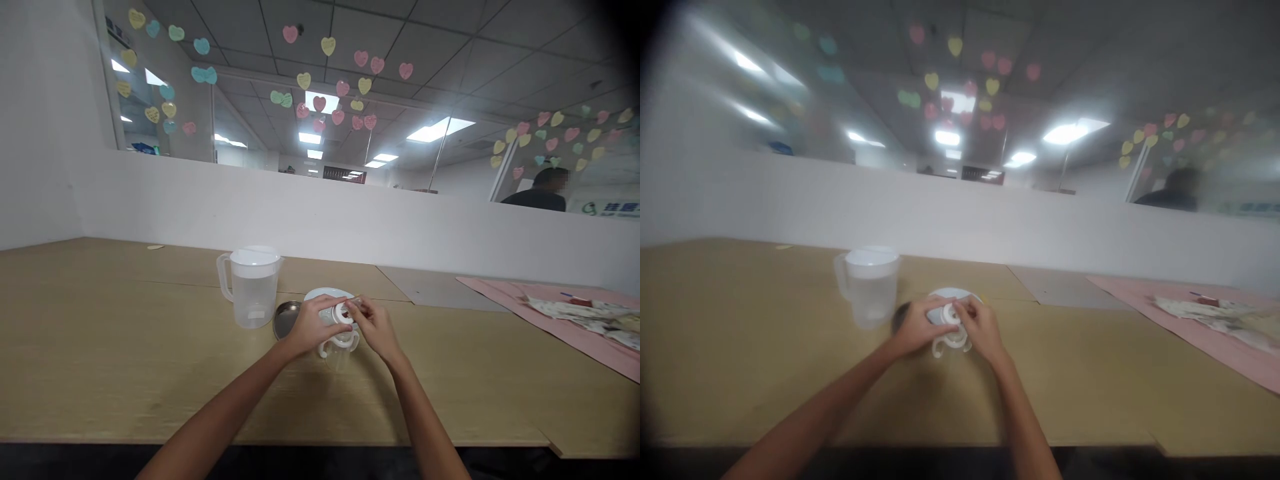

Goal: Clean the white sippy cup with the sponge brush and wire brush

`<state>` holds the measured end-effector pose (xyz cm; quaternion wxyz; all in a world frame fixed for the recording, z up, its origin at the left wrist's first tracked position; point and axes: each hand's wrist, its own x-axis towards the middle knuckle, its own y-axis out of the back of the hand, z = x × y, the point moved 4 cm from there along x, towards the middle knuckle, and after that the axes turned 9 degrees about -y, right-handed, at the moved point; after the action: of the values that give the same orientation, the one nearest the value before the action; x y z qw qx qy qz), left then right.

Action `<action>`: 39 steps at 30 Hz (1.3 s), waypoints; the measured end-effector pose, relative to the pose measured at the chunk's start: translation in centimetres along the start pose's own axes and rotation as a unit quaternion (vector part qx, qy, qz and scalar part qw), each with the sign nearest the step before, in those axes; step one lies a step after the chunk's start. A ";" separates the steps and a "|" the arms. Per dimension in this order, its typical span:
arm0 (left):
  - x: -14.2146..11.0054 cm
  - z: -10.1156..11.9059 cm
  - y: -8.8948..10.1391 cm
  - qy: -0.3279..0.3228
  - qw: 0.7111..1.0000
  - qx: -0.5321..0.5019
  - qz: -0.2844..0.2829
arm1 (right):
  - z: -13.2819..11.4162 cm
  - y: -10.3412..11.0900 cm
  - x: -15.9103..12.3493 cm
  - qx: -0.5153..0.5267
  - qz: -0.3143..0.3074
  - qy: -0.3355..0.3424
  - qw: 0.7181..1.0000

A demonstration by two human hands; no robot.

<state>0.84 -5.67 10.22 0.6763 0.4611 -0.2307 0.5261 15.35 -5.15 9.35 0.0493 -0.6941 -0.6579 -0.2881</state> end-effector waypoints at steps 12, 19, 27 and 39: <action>1.5 -7.8 -0.2 0.136 0.990 0.025 0.015 | 5.6 1.2 3.9 -0.038 0.047 -0.114 0.992; 1.2 -11.0 -1.7 0.200 0.905 0.330 -0.180 | 9.0 -0.8 5.2 -0.466 0.009 -0.126 0.876; 1.6 -10.4 -1.4 0.198 0.881 0.365 -0.226 | 8.3 0.1 4.1 -0.444 0.029 -0.089 0.891; 1.1 -9.5 18.1 0.228 0.782 0.109 0.570 | 13.9 7.0 -8.0 -0.271 0.074 -0.210 0.936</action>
<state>-17.19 3.48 13.51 0.2315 0.1831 -0.2319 0.9269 26.88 -6.97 -3.72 -0.2586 -0.7729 -0.4968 -0.2980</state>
